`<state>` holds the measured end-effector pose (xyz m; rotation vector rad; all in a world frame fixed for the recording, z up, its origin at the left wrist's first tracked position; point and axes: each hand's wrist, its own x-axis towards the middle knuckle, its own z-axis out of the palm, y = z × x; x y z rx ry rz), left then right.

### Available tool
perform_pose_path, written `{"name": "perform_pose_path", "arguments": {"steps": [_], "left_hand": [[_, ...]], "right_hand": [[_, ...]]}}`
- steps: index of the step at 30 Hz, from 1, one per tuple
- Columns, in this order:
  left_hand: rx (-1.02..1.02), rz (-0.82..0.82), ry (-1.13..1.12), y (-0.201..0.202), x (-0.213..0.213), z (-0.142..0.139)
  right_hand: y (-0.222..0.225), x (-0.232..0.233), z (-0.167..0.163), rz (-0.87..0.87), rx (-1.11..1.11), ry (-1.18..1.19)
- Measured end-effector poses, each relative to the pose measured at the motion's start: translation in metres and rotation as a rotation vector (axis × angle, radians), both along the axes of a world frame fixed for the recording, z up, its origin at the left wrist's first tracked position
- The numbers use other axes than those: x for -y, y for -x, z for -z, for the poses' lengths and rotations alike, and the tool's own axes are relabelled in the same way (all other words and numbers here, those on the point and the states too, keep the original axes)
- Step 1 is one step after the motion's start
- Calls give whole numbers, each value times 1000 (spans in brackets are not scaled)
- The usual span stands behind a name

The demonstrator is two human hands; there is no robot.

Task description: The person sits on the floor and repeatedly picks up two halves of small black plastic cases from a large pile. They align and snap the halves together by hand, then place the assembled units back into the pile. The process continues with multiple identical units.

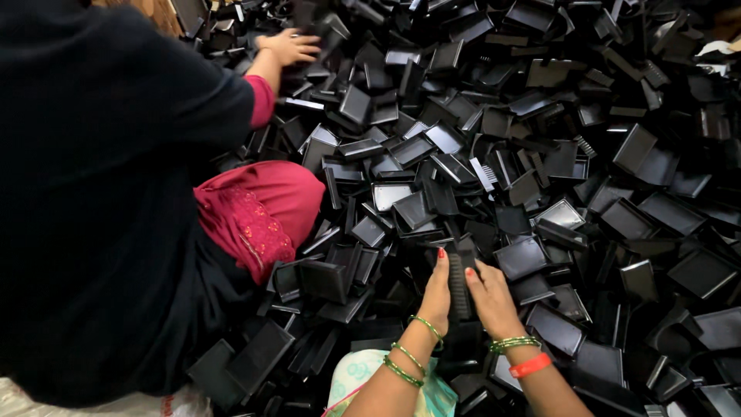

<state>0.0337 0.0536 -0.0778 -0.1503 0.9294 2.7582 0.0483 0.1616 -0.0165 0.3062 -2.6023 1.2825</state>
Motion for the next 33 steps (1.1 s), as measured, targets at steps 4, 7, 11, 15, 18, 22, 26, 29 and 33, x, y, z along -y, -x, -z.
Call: {"name": "perform_pose_path", "arguments": {"steps": [4,7,11,15,18,22,26,29,33], "left_hand": [[9,-10,11,2,1,-2],[-4,-25,3,2,2,-5],[42,-11,20,0,2,-7],[66,-38,65,2,1,-6],[39,-91,125,2,0,-4],[53,-111,181,1,0,-3],[65,-121,223,0,0,-5],[100,-120,122,0,0,-5],[95,-140,60,0,-2,-4]], "right_hand": [[-1,-7,-6,-96,-42,-72],[0,-12,-13,-158,287,125],[1,-11,-7,-107,295,345],[-2,-11,5,-40,201,129],[-2,-13,7,-52,233,185],[-1,-13,5,-121,362,414],[-4,-8,5,-103,317,412],[-7,-3,6,-67,141,243],[-7,-3,3,-69,174,149]]}}
